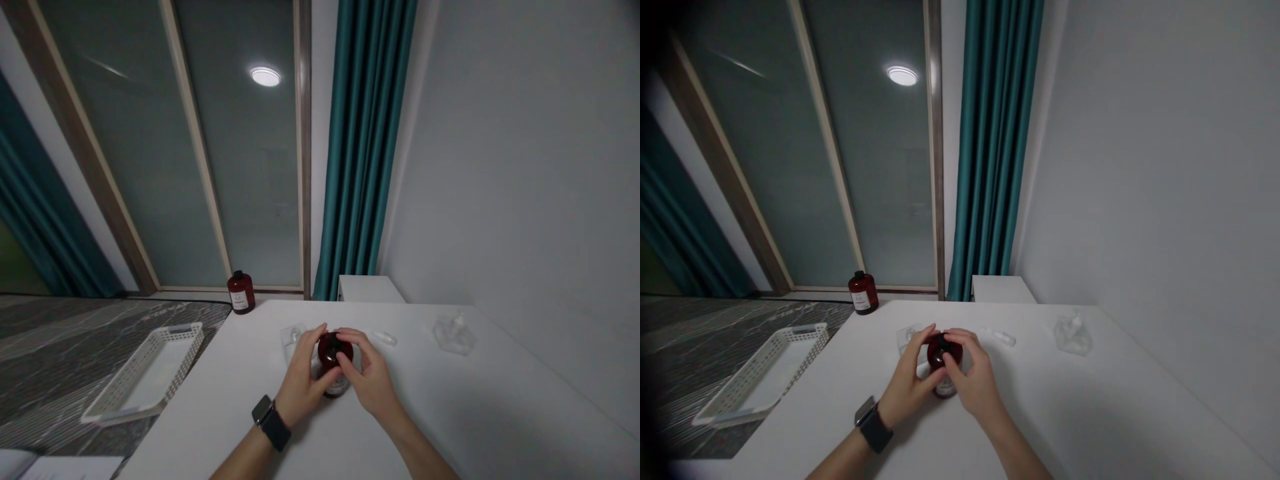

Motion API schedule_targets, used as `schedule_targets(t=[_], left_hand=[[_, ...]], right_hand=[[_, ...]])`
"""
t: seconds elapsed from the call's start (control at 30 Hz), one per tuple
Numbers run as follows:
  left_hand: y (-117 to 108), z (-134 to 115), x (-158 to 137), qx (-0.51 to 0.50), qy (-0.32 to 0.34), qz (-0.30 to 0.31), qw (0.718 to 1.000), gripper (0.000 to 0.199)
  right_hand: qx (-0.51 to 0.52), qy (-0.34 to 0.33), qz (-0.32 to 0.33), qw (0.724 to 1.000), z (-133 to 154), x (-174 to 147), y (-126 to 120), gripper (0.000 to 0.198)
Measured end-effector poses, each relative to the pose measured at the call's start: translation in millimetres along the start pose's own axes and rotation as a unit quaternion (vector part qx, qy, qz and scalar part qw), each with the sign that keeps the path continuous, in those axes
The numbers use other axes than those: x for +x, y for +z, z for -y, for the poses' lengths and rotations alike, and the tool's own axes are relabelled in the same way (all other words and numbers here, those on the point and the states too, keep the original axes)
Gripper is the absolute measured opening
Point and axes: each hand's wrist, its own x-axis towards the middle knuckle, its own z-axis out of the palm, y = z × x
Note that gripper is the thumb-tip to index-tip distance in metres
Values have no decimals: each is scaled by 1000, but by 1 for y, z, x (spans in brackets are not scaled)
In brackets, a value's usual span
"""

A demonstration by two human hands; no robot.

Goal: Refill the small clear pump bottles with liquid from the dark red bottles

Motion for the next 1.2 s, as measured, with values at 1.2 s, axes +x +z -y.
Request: schedule_targets(t=[1.2], left_hand=[[4,-5,2,-45,-10,1,999,45]], right_hand=[[97,114,62,987,-18,-5,-8,41]])
